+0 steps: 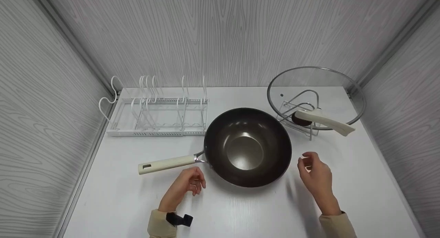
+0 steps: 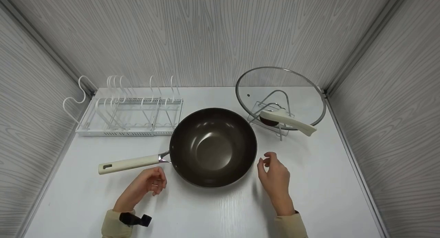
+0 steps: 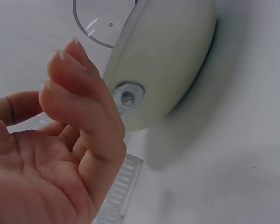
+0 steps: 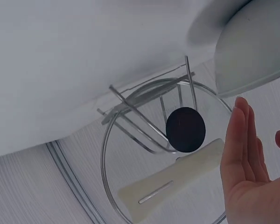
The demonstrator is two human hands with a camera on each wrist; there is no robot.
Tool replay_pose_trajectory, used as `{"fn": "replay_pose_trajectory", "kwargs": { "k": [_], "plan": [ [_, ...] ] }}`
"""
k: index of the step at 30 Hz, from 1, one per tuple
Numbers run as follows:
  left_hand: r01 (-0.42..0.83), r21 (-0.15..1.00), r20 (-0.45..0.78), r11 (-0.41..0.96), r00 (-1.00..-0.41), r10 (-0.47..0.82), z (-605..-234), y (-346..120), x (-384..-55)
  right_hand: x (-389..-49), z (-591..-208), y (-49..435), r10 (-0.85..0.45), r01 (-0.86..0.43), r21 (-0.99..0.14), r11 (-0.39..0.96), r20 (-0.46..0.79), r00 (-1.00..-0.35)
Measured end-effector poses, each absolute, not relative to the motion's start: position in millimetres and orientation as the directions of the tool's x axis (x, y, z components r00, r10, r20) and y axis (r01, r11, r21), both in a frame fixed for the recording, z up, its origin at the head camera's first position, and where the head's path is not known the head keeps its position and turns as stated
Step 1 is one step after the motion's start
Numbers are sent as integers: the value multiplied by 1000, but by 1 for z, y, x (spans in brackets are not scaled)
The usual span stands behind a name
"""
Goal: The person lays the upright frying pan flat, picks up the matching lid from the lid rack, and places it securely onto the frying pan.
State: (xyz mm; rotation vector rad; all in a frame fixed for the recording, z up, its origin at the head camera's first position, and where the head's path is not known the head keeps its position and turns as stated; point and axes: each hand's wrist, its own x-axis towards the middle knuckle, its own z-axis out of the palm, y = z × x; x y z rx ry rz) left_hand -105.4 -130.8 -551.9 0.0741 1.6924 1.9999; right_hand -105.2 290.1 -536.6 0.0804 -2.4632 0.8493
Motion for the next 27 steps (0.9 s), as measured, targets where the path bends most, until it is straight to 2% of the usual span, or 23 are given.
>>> {"fn": "replay_pose_trajectory", "kwargs": {
  "k": [3, 7, 10, 12, 15, 18, 24, 27],
  "plan": [
    [-254, 967, -243, 20, -897, 369, -535, -123, -105, -109, -530, 294, 52, -296, -447, 844, 618, -785],
    [-110, 980, -151, 165, -954, 261, -513, -107, -105, -115, -520, 302, 11, -369, -356, 859, 732, -681],
    [60, 932, 7, 358, -989, 147, -499, -93, -105, -121, -513, 310, -8, -399, -305, 865, 787, -617],
    [184, 843, 166, 505, -983, 82, -493, -84, -105, -125, -507, 315, -14, -402, -285, 870, 801, -599],
    [312, 676, 390, 667, -920, 35, -486, -70, -108, -132, -500, 323, -24, -411, -270, 871, 811, -585],
    [403, 547, 545, 734, -837, 53, -481, -58, -114, -138, -495, 330, -41, -436, -269, 859, 812, -582],
    [470, 207, 749, 858, -641, 170, -471, -37, -130, -151, -492, 341, -56, -493, -246, 835, 852, -521],
    [480, 110, 796, 870, -567, 212, -463, -28, -139, -157, -489, 345, -61, -509, -219, 833, 876, -478]
  ]
}}
